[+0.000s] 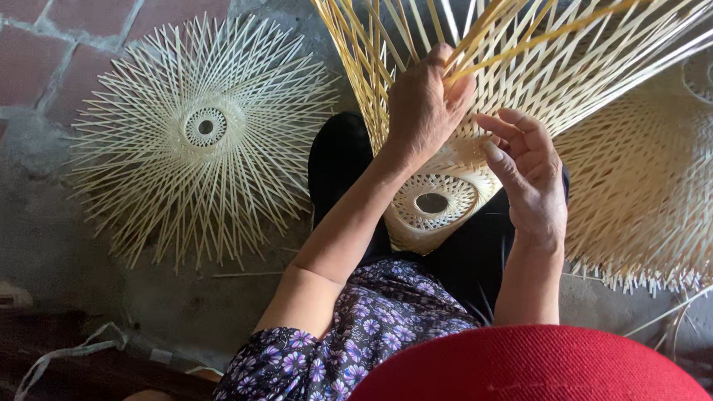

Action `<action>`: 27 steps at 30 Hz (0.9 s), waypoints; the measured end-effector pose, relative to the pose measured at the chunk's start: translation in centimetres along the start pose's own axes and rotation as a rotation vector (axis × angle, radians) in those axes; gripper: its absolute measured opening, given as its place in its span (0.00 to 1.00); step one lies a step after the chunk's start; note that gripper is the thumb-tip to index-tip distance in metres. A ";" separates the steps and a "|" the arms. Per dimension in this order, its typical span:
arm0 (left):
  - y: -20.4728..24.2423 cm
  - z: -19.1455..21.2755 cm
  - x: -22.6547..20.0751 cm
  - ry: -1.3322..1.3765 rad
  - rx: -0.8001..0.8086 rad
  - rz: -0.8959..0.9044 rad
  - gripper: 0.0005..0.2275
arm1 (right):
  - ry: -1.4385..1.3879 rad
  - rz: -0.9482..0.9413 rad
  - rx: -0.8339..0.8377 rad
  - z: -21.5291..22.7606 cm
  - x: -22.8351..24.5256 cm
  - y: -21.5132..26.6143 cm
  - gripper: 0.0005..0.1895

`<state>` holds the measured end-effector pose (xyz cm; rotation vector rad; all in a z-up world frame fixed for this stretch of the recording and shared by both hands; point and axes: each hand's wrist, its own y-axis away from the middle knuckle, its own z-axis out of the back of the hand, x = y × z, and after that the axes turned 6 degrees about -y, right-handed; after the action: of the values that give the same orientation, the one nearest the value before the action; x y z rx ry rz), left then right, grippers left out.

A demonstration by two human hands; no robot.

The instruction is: The person is weaving thin bamboo strips by hand, interlacing them through vertical ribs to build a conical structure.

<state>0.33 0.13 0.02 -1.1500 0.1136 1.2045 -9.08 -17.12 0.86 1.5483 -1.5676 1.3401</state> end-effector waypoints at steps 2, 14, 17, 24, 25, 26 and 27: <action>-0.3 0.1 0.0 -0.018 0.030 0.021 0.10 | 0.009 -0.004 0.009 0.0 0.1 0.0 0.24; 3.5 4.2 2.1 0.346 0.024 -0.297 0.18 | 1.185 0.543 0.120 -2.2 4.9 -4.9 0.07; 4.9 6.0 2.8 0.327 0.134 -0.292 0.13 | 1.566 0.750 0.211 -3.9 5.3 -8.1 0.09; 6.3 9.1 2.7 1.147 0.286 0.265 0.12 | 1.171 0.451 0.466 -3.3 4.9 -12.2 0.09; 6.4 9.2 3.0 0.745 0.206 0.030 0.10 | 1.071 0.516 0.517 -2.8 4.7 -12.2 0.08; 6.4 9.0 3.2 0.340 0.125 -0.191 0.09 | 0.977 0.575 0.575 -2.4 4.7 -12.2 0.08; 6.5 8.5 3.2 0.657 0.222 0.021 0.14 | 1.028 0.567 0.594 -2.0 4.6 -11.8 0.08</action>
<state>-7.39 7.92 -2.02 -1.3066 0.7390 0.7676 0.82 -15.16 8.82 0.3912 -0.9562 2.5188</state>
